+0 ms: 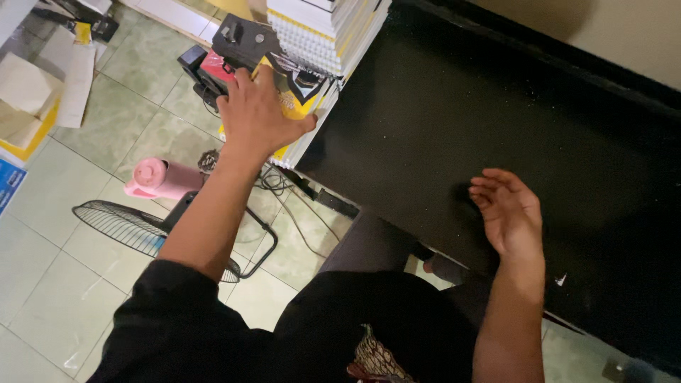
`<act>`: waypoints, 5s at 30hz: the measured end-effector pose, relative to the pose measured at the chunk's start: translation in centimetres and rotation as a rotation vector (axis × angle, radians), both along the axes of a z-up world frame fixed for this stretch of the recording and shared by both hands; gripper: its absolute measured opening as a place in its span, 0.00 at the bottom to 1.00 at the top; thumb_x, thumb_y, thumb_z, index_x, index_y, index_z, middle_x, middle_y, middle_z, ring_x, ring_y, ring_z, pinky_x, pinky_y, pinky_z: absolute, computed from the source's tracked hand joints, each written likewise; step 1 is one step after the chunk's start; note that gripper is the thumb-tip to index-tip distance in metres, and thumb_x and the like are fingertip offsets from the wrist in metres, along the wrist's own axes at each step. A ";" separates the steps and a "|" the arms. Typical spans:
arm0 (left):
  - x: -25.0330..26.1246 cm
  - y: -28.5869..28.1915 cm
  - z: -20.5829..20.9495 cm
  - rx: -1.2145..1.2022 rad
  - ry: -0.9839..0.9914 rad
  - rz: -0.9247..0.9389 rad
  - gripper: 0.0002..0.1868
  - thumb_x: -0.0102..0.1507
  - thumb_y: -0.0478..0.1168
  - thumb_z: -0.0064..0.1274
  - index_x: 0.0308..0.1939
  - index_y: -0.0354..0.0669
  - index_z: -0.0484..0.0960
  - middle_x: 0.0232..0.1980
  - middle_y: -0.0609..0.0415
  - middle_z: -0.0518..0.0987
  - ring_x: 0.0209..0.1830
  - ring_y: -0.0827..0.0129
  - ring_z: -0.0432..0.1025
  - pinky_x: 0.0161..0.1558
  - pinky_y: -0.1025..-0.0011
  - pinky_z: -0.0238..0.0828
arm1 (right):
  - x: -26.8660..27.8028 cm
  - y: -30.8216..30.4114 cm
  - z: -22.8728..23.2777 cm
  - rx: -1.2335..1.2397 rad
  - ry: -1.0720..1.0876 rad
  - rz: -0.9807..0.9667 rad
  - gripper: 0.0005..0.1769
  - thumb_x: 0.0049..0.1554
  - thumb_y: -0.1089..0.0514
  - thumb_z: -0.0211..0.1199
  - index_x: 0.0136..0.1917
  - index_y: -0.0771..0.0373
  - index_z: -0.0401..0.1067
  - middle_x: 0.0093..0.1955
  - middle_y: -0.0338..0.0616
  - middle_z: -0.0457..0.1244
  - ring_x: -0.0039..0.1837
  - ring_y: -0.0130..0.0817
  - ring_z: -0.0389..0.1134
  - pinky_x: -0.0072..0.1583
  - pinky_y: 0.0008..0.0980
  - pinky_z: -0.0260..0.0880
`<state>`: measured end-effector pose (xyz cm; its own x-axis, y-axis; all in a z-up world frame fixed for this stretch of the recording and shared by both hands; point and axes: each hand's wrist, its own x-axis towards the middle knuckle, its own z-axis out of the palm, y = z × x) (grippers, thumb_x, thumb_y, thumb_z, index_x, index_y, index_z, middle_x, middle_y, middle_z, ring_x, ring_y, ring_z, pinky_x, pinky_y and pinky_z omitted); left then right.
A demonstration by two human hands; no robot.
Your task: The person assembles spiral-bound notebooks by placing a cover sheet over a stack of white paper and securing it with a metal spiral binding. They repeatedly pick up the paper stacks, align them with the cover, and use a binding machine to attach the spiral wire. The finished notebooks are stacked on the table.
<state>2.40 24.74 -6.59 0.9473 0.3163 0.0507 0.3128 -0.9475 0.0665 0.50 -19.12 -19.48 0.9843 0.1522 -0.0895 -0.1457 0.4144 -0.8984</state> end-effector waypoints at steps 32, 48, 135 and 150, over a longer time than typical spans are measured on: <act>1.9 -1.5 0.5 -0.125 0.154 0.082 0.64 0.40 0.77 0.67 0.65 0.42 0.59 0.65 0.31 0.68 0.68 0.36 0.65 0.63 0.44 0.64 | 0.6 -0.3 -2.1 0.020 -0.054 0.008 0.20 0.63 0.60 0.56 0.66 0.73 0.67 0.54 0.63 0.68 0.53 0.46 0.73 0.59 0.40 0.75; -1.7 -5.1 5.3 -0.012 0.067 -0.090 0.66 0.46 0.74 0.66 0.72 0.27 0.68 0.80 0.23 0.55 0.80 0.29 0.47 0.71 0.30 0.33 | -6.4 -6.5 7.9 -0.429 -0.198 -0.238 0.16 0.63 0.71 0.54 0.65 0.73 0.68 0.55 0.60 0.67 0.55 0.46 0.72 0.58 0.37 0.73; -4.7 -35.9 10.8 -1.525 0.087 -0.895 0.18 0.68 0.49 0.49 0.46 0.38 0.84 0.37 0.57 0.79 0.35 0.76 0.67 0.32 0.74 0.62 | -15.2 -8.5 23.5 -0.512 -0.480 -0.531 0.33 0.58 0.59 0.67 0.71 0.58 0.55 0.61 0.46 0.62 0.57 0.34 0.68 0.52 0.32 0.76; 3.4 -27.1 0.7 -0.415 0.546 -0.835 0.14 0.69 0.50 0.40 0.46 0.58 0.82 0.37 0.53 0.87 0.39 0.60 0.81 0.42 0.66 0.68 | -5.1 -0.1 7.9 -0.666 0.087 0.069 0.19 0.55 0.49 0.63 0.56 0.56 0.66 0.54 0.36 0.65 0.57 0.26 0.64 0.55 0.33 0.62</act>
<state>5.85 -2.32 -5.90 0.7336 -0.5446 -0.4066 -0.3364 -0.8108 0.4791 -4.58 -19.21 -11.58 0.9592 0.0994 -0.2646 -0.2355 -0.2365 -0.9427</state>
